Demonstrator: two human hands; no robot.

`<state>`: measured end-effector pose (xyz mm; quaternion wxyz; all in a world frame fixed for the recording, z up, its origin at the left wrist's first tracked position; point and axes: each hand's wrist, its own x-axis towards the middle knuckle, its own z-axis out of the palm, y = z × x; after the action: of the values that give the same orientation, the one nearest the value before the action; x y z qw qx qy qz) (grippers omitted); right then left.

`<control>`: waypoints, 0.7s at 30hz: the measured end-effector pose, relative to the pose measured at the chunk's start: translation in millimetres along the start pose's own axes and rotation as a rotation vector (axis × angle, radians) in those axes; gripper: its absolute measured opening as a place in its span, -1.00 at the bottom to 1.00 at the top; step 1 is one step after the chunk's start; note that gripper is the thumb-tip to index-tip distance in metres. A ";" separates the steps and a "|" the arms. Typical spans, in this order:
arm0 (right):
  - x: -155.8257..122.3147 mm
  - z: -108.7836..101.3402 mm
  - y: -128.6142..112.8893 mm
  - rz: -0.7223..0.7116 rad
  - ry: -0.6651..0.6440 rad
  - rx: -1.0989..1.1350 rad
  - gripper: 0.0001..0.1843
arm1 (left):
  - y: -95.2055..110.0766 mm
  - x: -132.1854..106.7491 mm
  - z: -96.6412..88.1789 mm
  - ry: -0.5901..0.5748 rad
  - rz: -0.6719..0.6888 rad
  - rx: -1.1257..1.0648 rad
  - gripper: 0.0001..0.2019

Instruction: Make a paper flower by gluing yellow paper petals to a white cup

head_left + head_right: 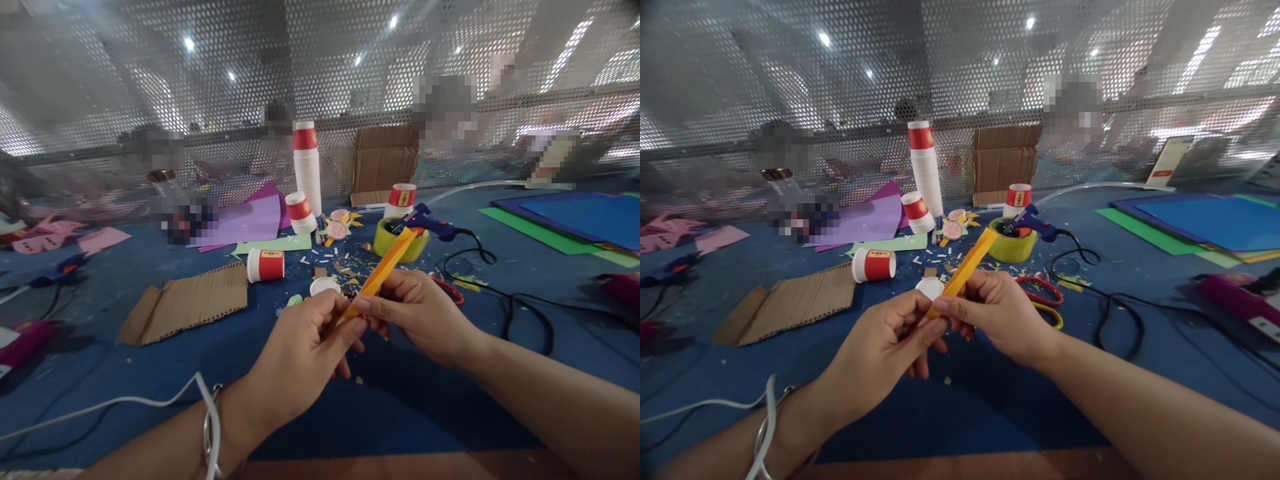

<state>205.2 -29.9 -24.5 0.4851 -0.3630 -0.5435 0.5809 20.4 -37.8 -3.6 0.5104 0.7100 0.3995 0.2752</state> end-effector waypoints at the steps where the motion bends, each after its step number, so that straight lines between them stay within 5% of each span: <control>1: 0.4 -0.4 -0.1 -0.005 0.007 -0.005 -0.76 | 0.1 0.3 -0.3 -0.004 -0.012 -0.026 -0.76; 21: -0.8 -1.4 -2.1 0.025 -0.008 -0.032 -0.69 | 0.2 -0.6 -3.1 -0.071 0.000 0.010 -0.81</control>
<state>207.1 -30.4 -22.7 0.4697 -0.3753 -0.5500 0.5797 17.6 -36.8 -2.4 0.5206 0.7218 0.3828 0.2478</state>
